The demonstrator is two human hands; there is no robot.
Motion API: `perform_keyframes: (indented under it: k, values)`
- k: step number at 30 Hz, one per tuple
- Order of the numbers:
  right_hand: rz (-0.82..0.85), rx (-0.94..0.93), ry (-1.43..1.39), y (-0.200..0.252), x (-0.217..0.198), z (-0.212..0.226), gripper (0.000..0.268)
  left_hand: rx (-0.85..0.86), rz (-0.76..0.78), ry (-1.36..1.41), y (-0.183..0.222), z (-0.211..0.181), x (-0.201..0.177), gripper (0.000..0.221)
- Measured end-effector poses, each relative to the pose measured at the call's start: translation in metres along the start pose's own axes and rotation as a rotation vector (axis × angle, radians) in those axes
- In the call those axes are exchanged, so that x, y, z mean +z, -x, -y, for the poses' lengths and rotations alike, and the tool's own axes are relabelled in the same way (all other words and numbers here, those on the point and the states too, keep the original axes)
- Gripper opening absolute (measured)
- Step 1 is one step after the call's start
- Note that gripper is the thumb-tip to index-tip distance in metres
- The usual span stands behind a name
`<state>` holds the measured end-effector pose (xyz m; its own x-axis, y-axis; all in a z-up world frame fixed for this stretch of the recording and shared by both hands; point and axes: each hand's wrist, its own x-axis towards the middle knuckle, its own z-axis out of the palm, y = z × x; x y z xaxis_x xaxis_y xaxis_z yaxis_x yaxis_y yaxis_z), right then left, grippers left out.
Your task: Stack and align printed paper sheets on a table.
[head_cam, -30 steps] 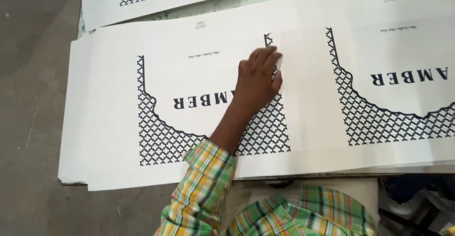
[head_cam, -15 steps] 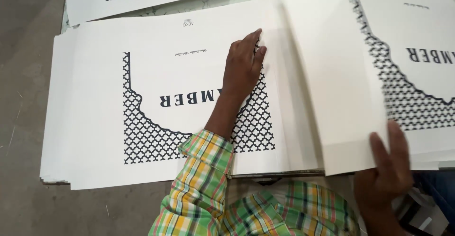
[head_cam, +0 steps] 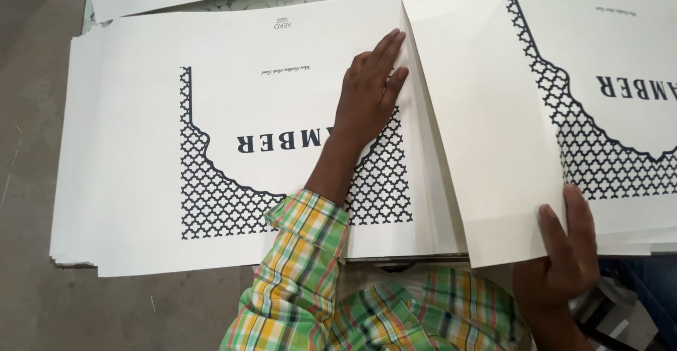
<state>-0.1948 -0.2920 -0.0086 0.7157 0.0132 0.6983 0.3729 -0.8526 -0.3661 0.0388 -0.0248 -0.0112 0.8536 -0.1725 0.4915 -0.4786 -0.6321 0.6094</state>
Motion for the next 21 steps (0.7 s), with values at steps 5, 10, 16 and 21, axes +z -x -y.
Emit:
perform_keyframes:
  k: [5, 10, 16, 21]
  values:
    - [-0.026, -0.018, -0.037, -0.009, -0.004, 0.003, 0.033, -0.021, 0.014, -0.001, -0.001, 0.0, 0.001, 0.051]
    - [-0.026, -0.007, -0.04, -0.016, -0.01, 0.011, 0.031, -0.003, -0.024, -0.018, 0.0, -0.002, -0.001, 0.044]
    - [-0.053, -0.033, -0.025, -0.018, -0.007, 0.012, 0.041, -0.047, -0.055, 0.113, 0.0, -0.002, -0.004, 0.038]
    - [-0.032, -0.05, -0.008, 0.0, 0.006, -0.005, 0.055, -0.065, -0.062, 0.133, -0.001, -0.001, -0.002, 0.041]
